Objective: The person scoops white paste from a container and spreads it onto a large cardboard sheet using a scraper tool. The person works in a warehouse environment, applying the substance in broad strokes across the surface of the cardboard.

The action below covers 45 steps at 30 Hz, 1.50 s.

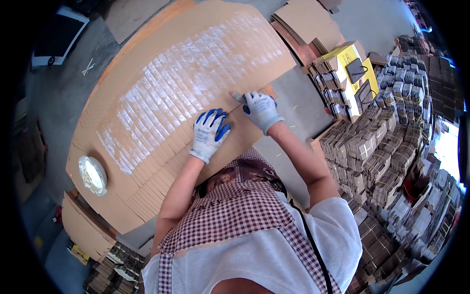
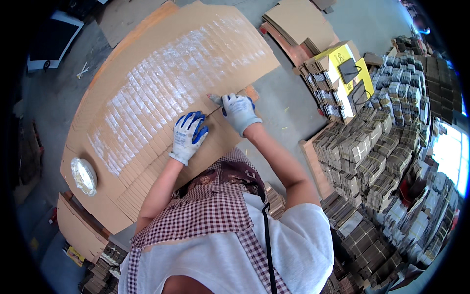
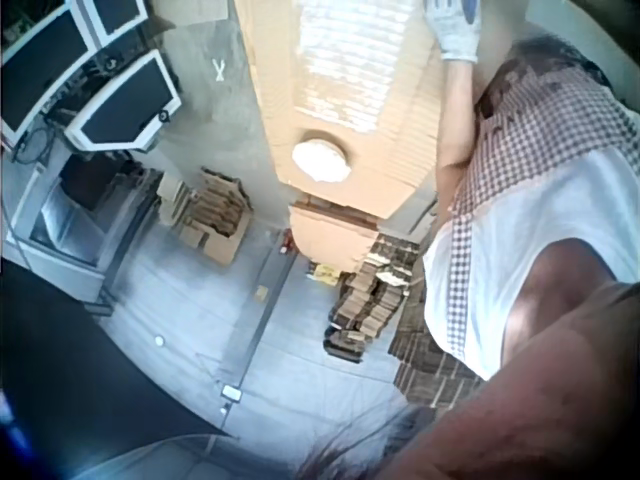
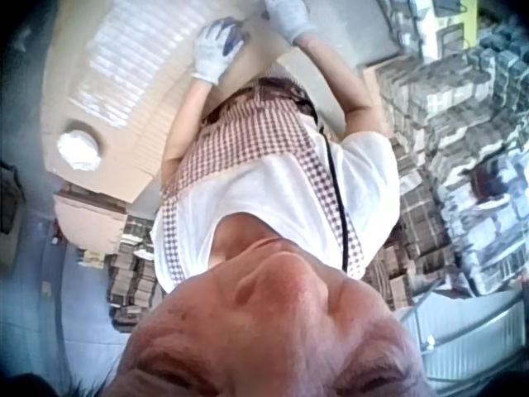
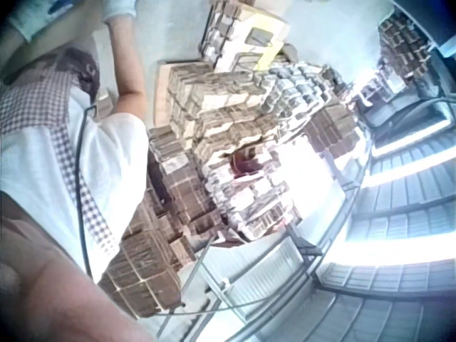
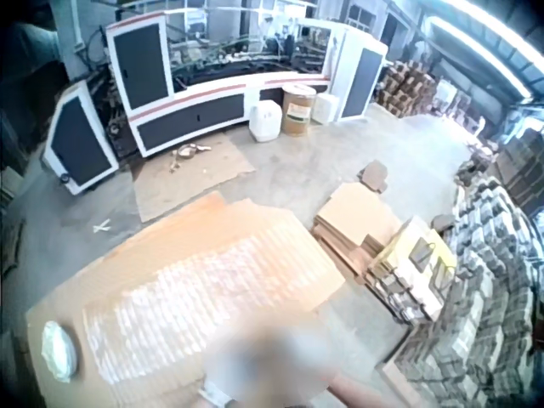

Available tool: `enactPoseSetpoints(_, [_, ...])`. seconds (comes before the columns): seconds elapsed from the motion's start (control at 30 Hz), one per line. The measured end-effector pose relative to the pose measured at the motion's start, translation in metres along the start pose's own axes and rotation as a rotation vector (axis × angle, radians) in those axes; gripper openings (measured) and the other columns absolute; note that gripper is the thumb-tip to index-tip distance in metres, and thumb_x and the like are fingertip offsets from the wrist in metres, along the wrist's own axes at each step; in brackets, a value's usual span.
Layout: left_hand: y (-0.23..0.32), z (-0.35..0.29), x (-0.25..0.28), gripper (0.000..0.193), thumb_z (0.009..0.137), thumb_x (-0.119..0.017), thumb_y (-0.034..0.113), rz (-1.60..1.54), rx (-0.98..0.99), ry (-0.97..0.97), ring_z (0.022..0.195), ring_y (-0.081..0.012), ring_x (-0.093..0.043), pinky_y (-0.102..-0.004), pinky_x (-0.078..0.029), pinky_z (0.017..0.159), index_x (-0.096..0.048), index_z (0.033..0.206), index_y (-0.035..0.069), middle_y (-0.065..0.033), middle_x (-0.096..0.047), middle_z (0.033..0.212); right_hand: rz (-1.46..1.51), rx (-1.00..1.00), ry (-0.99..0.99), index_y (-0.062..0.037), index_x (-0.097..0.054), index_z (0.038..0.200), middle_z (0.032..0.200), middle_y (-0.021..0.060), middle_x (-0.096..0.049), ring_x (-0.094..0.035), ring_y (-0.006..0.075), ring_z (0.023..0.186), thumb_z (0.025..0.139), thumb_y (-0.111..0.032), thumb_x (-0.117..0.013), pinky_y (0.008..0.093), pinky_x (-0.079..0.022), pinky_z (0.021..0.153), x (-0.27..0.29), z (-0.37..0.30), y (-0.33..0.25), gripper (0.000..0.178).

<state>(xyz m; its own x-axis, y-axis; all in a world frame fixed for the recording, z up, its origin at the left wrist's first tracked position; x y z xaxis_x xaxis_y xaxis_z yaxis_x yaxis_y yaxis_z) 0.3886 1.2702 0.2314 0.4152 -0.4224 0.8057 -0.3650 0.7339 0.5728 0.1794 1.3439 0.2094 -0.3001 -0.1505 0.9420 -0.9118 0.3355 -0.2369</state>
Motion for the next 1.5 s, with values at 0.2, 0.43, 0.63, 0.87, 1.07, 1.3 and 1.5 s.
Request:
enactPoseSetpoints(0.2, [0.016,0.001,-0.011,0.043,0.084,-0.072,0.031,0.047,-0.117,-0.109,0.121,-0.0305,-0.055,-0.0468,-0.040,0.104,-0.064,0.120,0.009,-0.0094,-0.062,0.127,0.811,-0.482,0.458,-0.0049,-0.065,0.119,0.098,0.0082,-0.071,-0.067,0.0167,0.078,0.086,-0.013,-0.073,0.0308,-0.053,0.068,0.099,-0.039,0.107,0.034])
enactPoseSetpoints(0.43, [0.049,0.017,-0.060,0.049,0.087,-0.066,0.040,0.040,-0.249,-0.239,0.127,-0.0350,-0.050,-0.0502,-0.035,0.111,-0.062,0.123,0.006,-0.0149,-0.059,0.129,1.562,-0.510,0.685,0.0028,-0.064,0.118,0.103,0.0091,-0.069,-0.068,0.0166,0.080,0.090,-0.003,-0.069,0.0297,-0.059,0.070,0.102,-0.073,0.147,0.029])
enactPoseSetpoints(0.63, [0.036,0.028,-0.034,0.051,0.086,-0.068,0.040,0.172,-0.118,-0.042,0.132,-0.0356,-0.046,-0.0532,-0.032,0.113,-0.061,0.125,0.007,-0.0135,-0.055,0.136,1.168,-0.335,0.631,-0.0038,-0.068,0.109,0.103,0.0060,-0.070,-0.067,0.0145,0.088,0.081,-0.008,-0.078,0.0300,-0.053,0.082,0.061,-0.045,0.061,0.030])
enactPoseSetpoints(0.87, [0.012,0.030,-0.034,0.055,0.091,-0.063,0.042,0.233,-0.121,-0.144,0.134,-0.0297,-0.046,-0.0482,-0.034,0.114,-0.055,0.138,0.014,-0.0084,-0.051,0.145,0.875,-0.140,0.538,-0.0063,-0.065,0.109,0.105,0.0131,-0.065,-0.066,0.0310,0.094,0.076,-0.013,-0.080,0.0371,-0.053,0.083,0.042,0.018,0.026,0.037])
enactPoseSetpoints(1.07, [0.010,0.032,-0.036,0.055,0.091,-0.062,0.042,0.239,-0.106,-0.156,0.133,-0.0292,-0.047,-0.0473,-0.034,0.114,-0.055,0.139,0.016,-0.0080,-0.052,0.144,0.574,-0.250,0.680,-0.0067,-0.065,0.108,0.106,0.0157,-0.064,-0.065,0.0357,0.095,0.077,-0.017,-0.080,0.0405,-0.053,0.082,0.064,0.052,0.086,0.036])
enactPoseSetpoints(1.3, [0.010,0.034,-0.034,0.054,0.092,-0.061,0.042,0.227,-0.111,-0.171,0.133,-0.0293,-0.048,-0.0470,-0.034,0.114,-0.056,0.138,0.014,-0.0090,-0.052,0.144,0.787,-0.007,0.582,-0.0075,-0.065,0.113,0.109,0.0133,-0.065,-0.068,0.0307,0.090,0.078,-0.014,-0.079,0.0383,-0.055,0.077,0.048,0.049,0.045,0.038])
enactPoseSetpoints(1.5, [0.010,0.034,-0.030,0.051,0.092,-0.060,0.041,0.196,-0.102,-0.156,0.131,-0.0292,-0.049,-0.0469,-0.034,0.113,-0.058,0.134,0.013,-0.0100,-0.053,0.142,0.552,-0.200,0.734,-0.0067,-0.065,0.110,0.103,0.0103,-0.064,-0.067,0.0267,0.087,0.080,-0.011,-0.078,0.0364,-0.054,0.075,0.065,0.071,0.084,0.033])
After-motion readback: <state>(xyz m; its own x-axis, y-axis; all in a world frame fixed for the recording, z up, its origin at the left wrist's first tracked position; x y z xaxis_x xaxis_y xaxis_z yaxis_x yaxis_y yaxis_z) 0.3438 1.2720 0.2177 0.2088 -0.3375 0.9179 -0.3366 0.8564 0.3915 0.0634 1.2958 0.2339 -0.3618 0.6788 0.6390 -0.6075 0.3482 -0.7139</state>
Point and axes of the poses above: each hand's wrist, its own z-axis towards the middle knuckle, its own x-axis out of the back of the hand, y = z × x, the point moved 2 cm from there along z, towards the middle knuckle
